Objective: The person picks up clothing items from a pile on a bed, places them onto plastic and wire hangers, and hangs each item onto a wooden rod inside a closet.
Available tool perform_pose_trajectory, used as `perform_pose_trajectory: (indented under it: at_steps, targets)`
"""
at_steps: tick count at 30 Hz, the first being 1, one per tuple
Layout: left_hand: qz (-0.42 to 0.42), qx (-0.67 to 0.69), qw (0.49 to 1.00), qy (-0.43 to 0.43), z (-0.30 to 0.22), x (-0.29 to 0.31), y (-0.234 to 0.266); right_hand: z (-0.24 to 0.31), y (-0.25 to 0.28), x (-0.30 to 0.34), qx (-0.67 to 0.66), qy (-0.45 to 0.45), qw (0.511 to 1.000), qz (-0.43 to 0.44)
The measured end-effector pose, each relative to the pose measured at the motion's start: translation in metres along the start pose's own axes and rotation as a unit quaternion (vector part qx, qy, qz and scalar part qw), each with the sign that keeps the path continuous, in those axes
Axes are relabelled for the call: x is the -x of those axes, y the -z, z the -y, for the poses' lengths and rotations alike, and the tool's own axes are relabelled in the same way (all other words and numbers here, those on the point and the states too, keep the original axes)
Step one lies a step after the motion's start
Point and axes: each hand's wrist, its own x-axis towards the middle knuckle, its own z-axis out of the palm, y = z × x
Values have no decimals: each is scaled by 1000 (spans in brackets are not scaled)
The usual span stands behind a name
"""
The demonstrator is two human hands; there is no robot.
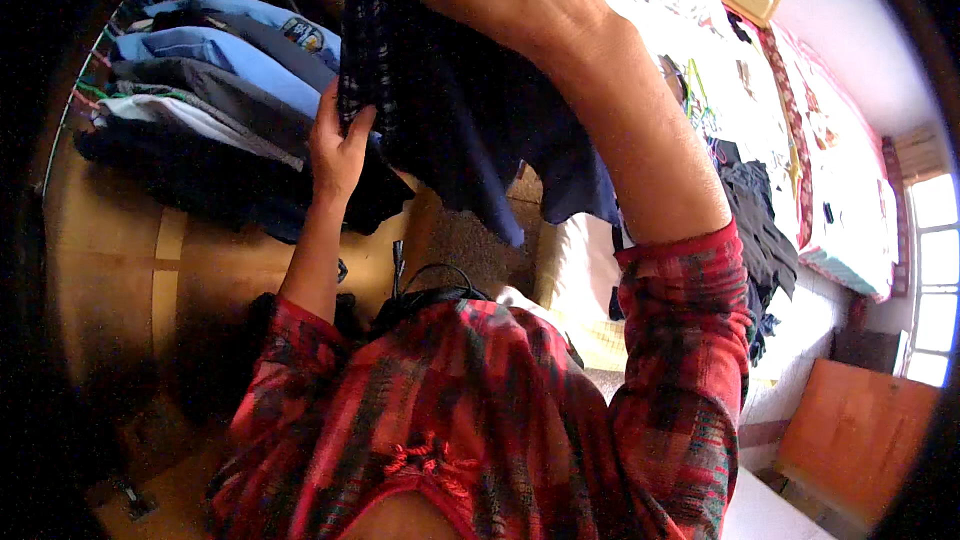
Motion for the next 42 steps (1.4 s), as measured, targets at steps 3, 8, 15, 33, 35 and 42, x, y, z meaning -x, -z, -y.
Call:
perform_pose_trajectory:
  at_steps: [3,8,15,33,35,42]
  targets:
    - [94,391,908,121,7,-4,-9,-5,3,1,-2,20,1000,16]
    - [52,432,894,111,-11,-15,17,-29,15,20,-67,-182,976,101]
    - [125,-96,965,-209,-47,-32,33,-29,26,32,-104,-314,936,122]
    - [93,-75,977,-178,-71,-50,119,0,-21,92,4,-124,984,-125]
    - [344,-39,935,-78,-56,-32,99,-3,-44,148,-59,-243,965,77]
    - [439,4,898,-7,-33,-5,66,28,-36,211,-153,-359,912,128]
